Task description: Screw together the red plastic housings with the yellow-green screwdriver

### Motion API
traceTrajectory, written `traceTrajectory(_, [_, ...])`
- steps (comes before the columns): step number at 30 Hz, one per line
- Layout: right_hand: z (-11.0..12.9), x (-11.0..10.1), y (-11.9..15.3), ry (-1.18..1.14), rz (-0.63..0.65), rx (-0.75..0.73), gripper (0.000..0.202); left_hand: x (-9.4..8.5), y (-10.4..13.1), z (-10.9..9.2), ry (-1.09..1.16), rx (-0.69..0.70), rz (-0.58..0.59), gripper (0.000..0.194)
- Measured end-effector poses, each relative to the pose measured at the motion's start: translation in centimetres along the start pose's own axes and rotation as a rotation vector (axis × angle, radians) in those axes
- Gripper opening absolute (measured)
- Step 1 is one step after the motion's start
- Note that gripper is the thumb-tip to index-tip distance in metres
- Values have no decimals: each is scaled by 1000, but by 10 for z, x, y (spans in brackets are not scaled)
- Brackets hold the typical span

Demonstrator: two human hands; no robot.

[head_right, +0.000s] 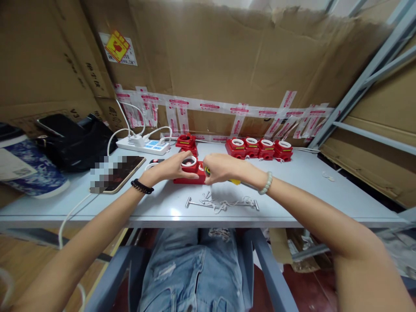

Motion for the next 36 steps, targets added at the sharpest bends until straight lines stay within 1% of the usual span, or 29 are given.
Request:
traceTrajectory(4, [8, 22, 2, -78, 142, -41, 17, -1, 1, -2, -29, -8, -12, 65])
traceTrajectory(6, [7, 27, 1, -94, 169, -39, 20, -3, 2, -4, -23, -3, -15, 67])
traceTrajectory(7, [4, 26, 1, -111, 151, -33, 22, -3, 3, -5, -18, -4, -13, 68])
traceTrajectory(8, [-1, 23, 1, -133, 100, -20, 24, -4, 3, -6, -9, -6, -9, 68])
traceTrajectory(10, [-13, 12, 1, -175, -69, 32, 30, -6, 5, -7, 12, -10, -3, 67])
traceTrajectory(11, [-21, 7, 1, -196, -168, 68, 36, -7, 5, -7, 20, -12, -4, 67])
traceTrajectory(12, [-28, 3, 1, -217, -245, 101, 47, -7, 5, -8, 25, -12, -6, 66])
traceTrajectory(13, [-34, 3, -1, -234, -290, 120, 62, -8, 6, -8, 24, -13, -10, 66])
traceTrajectory(14, [-38, 5, -4, -255, -299, 116, 77, -8, 6, -8, 14, -16, -17, 67])
traceTrajectory(15, [-41, 8, -8, -272, -285, 97, 87, -8, 6, -7, -4, -20, -22, 68])
traceTrajectory(16, [-43, 13, -12, -282, -256, 82, 91, -8, 5, -7, -23, -23, -26, 69])
traceTrajectory(19, [-44, 25, -23, -315, -209, 42, 86, -7, 4, -6, -72, -28, -44, 69])
traceTrajectory(22, [-45, 27, -25, -385, -260, 33, 80, -10, 3, -6, -48, -11, -86, 68])
traceTrajectory(24, [-48, 24, -21, -439, -309, 22, 76, -14, 4, -8, 18, 43, -143, 66])
traceTrajectory(27, [-52, 19, -13, -470, -376, 5, 72, -25, 7, -12, 112, 142, -259, 52])
traceTrajectory(30, [-55, 17, -8, -460, -418, 10, 70, -33, 9, -15, 85, 179, -349, 38])
traceTrajectory(33, [-56, 19, -8, -462, -438, 13, 69, -35, 10, -15, 54, 190, -376, 37])
traceTrajectory(36, [-58, 20, -10, -496, -445, 10, 65, -37, 12, -14, 87, 197, -380, 41])
Point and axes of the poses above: each hand's wrist, its own y-axis away from the middle knuckle, its own x-axis out of the palm, z = x × y, the point moved 4 cm from there along -y, towards the middle knuckle, and after that the axes turned 5 degrees about z, right-handed, at the moved point
